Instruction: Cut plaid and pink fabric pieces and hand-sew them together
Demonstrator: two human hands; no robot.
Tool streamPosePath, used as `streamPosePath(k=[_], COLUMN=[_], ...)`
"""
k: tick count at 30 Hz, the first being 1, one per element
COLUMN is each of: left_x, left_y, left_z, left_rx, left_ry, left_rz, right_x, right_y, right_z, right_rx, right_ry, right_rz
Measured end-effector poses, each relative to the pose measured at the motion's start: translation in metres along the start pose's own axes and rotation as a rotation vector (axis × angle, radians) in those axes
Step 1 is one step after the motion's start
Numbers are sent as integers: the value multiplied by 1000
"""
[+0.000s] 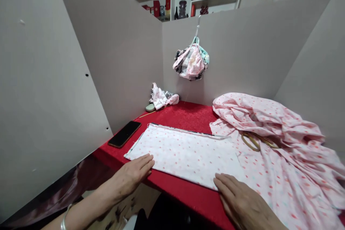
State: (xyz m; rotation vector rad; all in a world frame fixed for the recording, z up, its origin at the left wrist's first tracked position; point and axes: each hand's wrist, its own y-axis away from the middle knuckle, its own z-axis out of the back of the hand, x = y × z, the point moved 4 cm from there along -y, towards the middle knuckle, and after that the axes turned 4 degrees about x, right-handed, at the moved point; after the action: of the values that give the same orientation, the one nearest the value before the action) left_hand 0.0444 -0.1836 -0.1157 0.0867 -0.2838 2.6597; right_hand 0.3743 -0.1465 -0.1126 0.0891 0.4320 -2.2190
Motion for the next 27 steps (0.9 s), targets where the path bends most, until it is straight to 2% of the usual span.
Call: streamPosePath(k=[2, 4, 7, 9, 11, 14, 17, 19, 22, 24, 27], left_x=[6, 8, -6, -23, -41, -54, -42, -25, -5, -1, -9], left_y=[-4, -8, -19, -29, -40, -58, -76, -90, -107, -112, -104], left_z=[4, 12, 26, 30, 26, 15, 19, 30, 47, 52, 45], left_rx=[110, 173, 107, 19, -4, 111, 217, 239, 271, 278, 227], left_ry=[29, 59, 125, 161, 128, 9, 38, 96, 158, 183, 126], left_rz=[21, 62, 65, 21, -25, -64, 1, 36, 5, 0, 12], right_x=[-9, -23, -29, -15, 8, 40, 54, 47, 19, -4, -34], right_y=[2, -3, -16, -26, -36, -53, -71, -83, -95, -100, -102], right_z=[-1, -1, 7, 18, 28, 30, 23, 19, 19, 23, 32], right_rx=[-17, 9, 24, -41, -120, -140, -33, 102, 292, 352, 371], right_ry=[47, 56, 28, 19, 32, 63, 16, -34, -111, -151, -179], right_rz=[1, -44, -96, -69, -34, -46, -105, -181, -331, -392, -416])
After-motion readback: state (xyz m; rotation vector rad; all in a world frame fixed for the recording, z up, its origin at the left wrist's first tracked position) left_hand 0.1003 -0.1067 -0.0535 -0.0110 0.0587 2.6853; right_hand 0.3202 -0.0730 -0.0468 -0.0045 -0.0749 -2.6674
